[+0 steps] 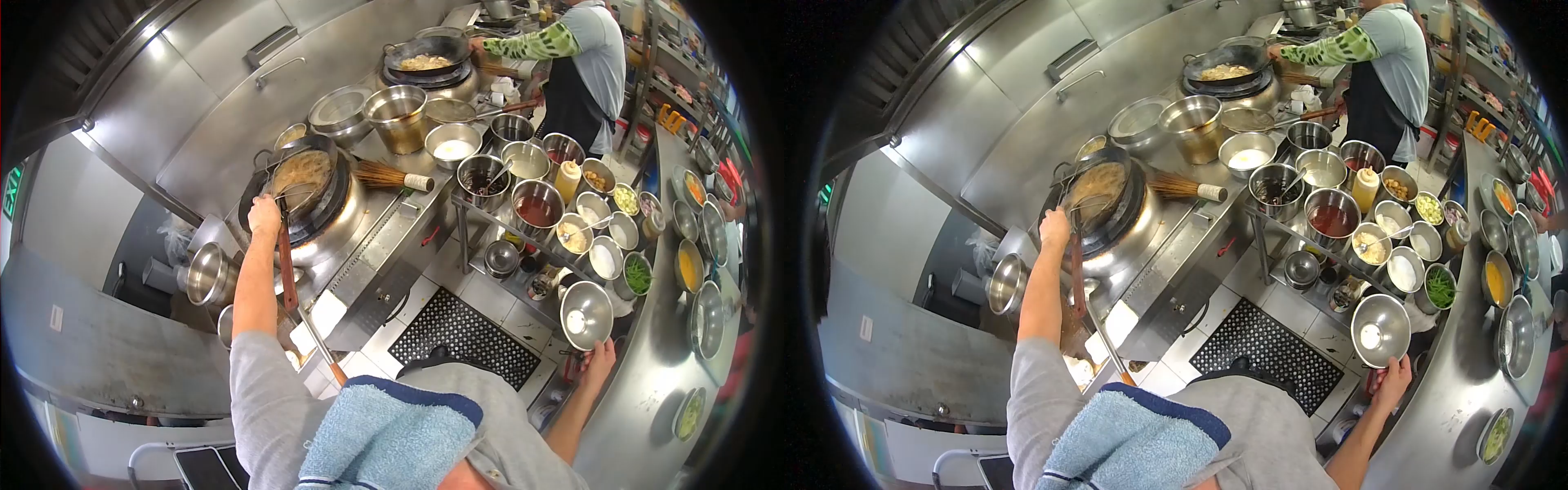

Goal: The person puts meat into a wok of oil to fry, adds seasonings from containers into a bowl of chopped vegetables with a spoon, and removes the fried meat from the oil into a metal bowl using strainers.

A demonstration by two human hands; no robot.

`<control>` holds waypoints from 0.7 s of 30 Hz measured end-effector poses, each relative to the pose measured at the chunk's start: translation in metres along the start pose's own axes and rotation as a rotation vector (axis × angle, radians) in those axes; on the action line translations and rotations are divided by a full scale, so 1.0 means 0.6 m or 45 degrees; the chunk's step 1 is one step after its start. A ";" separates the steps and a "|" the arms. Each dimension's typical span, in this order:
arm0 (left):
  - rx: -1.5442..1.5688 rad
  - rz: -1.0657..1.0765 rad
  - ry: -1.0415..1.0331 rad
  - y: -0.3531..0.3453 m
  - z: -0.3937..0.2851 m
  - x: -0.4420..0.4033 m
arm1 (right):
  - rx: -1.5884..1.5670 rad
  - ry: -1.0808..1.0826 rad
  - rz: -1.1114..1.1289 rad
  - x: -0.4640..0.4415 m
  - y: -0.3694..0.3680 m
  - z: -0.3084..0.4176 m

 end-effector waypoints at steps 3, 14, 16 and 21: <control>-0.041 0.018 -0.017 -0.024 0.000 -0.003 | -0.017 -0.016 -0.026 0.016 -0.011 0.004; 0.014 0.066 0.110 -0.038 0.074 0.060 | -0.079 -0.057 -0.021 0.016 0.008 -0.034; 0.102 0.065 0.174 -0.023 0.091 0.074 | -0.070 -0.054 0.003 0.014 0.006 -0.030; 0.385 -0.111 0.309 -0.010 0.155 0.095 | 0.002 -0.068 0.016 0.000 -0.001 -0.024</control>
Point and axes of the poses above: each hand's wrist, its own x-axis away from the middle knuckle, its own y-axis out of the back of the hand, z = x × y, the point moved 6 cm from there along -x, towards the middle knuckle
